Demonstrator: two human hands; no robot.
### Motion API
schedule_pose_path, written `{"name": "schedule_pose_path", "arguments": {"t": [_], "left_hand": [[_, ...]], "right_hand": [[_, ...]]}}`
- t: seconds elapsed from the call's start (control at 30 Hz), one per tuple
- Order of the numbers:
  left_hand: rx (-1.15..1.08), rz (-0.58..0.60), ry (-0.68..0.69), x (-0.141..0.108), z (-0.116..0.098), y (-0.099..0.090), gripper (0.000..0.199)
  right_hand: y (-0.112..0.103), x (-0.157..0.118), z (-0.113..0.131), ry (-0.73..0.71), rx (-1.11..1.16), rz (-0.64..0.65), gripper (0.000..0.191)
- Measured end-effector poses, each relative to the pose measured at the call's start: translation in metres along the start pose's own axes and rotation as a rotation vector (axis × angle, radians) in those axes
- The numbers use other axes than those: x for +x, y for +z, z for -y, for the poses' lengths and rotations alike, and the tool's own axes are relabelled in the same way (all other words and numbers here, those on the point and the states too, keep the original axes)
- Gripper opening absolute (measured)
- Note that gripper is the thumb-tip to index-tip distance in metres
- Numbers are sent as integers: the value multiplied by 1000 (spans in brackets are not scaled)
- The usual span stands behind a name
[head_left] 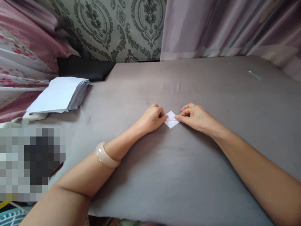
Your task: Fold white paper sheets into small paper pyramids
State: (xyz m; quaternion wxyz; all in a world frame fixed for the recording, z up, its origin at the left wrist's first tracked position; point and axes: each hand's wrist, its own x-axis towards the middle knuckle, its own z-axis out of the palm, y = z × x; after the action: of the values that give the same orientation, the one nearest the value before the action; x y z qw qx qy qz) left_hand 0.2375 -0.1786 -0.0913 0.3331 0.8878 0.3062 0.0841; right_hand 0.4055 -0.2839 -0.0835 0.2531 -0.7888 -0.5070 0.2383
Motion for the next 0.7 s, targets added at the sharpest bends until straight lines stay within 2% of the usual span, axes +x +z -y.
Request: {"name": "schedule_pose_path", "arguments": {"t": [0.1,0.2,0.7], "left_hand": [[24,8,4,1,1,0,17],[38,5,13,1,1,0,17],[42,1,16,0,-1,-1,18]], "right_hand": [[-11,0,1,-11,38,117,37],[-18,-1,1,6,92,169,36],[-11,2,-4,-57,-55,156,31]]}}
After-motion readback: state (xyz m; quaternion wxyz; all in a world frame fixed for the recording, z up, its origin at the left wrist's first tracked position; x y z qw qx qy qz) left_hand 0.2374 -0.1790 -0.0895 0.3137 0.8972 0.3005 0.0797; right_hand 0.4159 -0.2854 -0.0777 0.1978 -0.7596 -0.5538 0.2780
